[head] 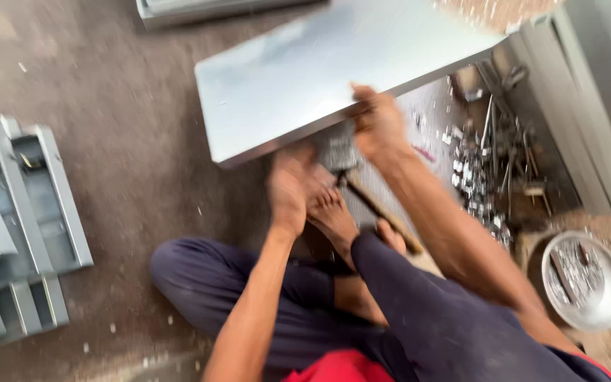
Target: The person sits on the floor and assembles a metal box by hammering nails into the frame. They use a hammer and a metal block to secure the nails, then attach a metal latch to the front of the box using a screwdriver.
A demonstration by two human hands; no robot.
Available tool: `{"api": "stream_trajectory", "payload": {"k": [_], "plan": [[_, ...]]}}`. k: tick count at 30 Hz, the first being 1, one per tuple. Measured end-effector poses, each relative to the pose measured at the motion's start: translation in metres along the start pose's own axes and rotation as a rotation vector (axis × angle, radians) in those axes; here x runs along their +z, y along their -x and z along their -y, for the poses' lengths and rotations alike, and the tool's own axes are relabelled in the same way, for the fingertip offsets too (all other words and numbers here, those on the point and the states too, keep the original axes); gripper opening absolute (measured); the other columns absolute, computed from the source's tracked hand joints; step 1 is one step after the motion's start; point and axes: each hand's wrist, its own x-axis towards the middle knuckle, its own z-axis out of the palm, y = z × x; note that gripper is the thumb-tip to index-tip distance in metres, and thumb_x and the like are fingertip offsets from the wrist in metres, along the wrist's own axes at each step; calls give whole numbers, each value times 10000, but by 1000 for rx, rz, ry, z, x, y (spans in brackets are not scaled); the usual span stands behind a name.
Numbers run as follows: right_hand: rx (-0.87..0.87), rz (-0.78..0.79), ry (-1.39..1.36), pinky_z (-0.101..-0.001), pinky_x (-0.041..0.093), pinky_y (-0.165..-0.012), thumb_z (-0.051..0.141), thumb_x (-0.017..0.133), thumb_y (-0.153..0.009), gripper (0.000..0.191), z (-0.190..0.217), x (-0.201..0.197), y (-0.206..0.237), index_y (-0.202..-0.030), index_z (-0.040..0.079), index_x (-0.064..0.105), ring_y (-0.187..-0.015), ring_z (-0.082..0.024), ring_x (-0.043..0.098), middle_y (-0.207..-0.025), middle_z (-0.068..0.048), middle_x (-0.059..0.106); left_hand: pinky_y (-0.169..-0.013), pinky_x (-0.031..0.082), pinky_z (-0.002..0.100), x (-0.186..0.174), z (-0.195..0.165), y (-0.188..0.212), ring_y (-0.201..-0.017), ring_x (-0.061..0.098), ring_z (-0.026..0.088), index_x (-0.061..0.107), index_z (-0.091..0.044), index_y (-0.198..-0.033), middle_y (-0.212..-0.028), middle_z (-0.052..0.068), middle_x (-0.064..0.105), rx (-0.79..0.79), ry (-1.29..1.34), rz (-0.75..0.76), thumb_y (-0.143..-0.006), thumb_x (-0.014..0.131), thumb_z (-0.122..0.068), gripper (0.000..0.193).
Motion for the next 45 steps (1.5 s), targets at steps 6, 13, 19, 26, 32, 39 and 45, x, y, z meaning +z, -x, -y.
{"api": "stream_trajectory", "payload": {"k": [6, 13, 19, 26, 32, 39, 45], "plan": [[38, -489, 131, -363, 461, -951, 206, 718, -965, 349, -80, -148, 30, -1225, -2, 615, -1089, -201, 597, -1120, -92, 685, -982, 529, 411, -70, -2, 10, -1069, 671, 204, 621, -84, -1221, -1140, 54, 690, 93, 180, -330, -808, 689, 59, 442], [-100, -395, 506, -319, 596, -680, 220, 772, -887, 318, -58, -194, 23, -1055, -50, 747, -829, -185, 711, -946, -84, 754, -1045, 523, 348, -84, -4, -16, -1079, 661, 219, 609, -20, -1243, -1158, 91, 675, 36, 179, -125, -844, 724, 75, 426], [-833, -428, 1934, -448, 522, -875, 305, 776, -921, 497, 8, -274, 59, -1258, -49, 686, -1056, -307, 625, -1157, -216, 704, -512, 377, 197, -31, 40, 45, -631, 496, 55, 636, -42, -1080, -825, -20, 630, 208, -387, -552, -940, 798, -224, 281], [-502, -345, 1790, -416, 456, -984, 331, 723, -1023, 336, 52, -325, 23, -1264, 98, 706, -1160, -232, 574, -1241, -98, 660, -814, 588, 263, 80, 151, 34, -892, 745, 102, 780, -30, -1122, -991, 52, 806, 213, -1332, 256, -957, 768, -164, 213], [-768, -217, 1927, -423, 501, -882, 252, 809, -923, 233, 60, -308, -17, -1089, 104, 739, -1024, -299, 585, -1055, -121, 654, -705, 601, 256, 116, 199, 0, -794, 742, 137, 697, -16, -1215, -948, 93, 783, 29, -1310, 381, -890, 731, -163, 359], [-548, 24, 1306, -398, 564, -855, 220, 740, -953, 404, -12, -266, 83, -1306, 49, 648, -975, -286, 677, -1127, -133, 674, -773, 621, 256, 88, 180, 0, -883, 749, 145, 683, 17, -1247, -1031, 126, 755, 8, -963, 392, -924, 719, -62, 335], [-506, 163, 1639, -452, 522, -777, 332, 726, -884, 346, -47, -230, 116, -1055, 37, 665, -914, -370, 645, -1012, -184, 669, -720, 632, 224, 61, 142, 9, -815, 763, 135, 698, 37, -1085, -897, 74, 749, 73, -1062, 214, -918, 740, -31, 185]]}}
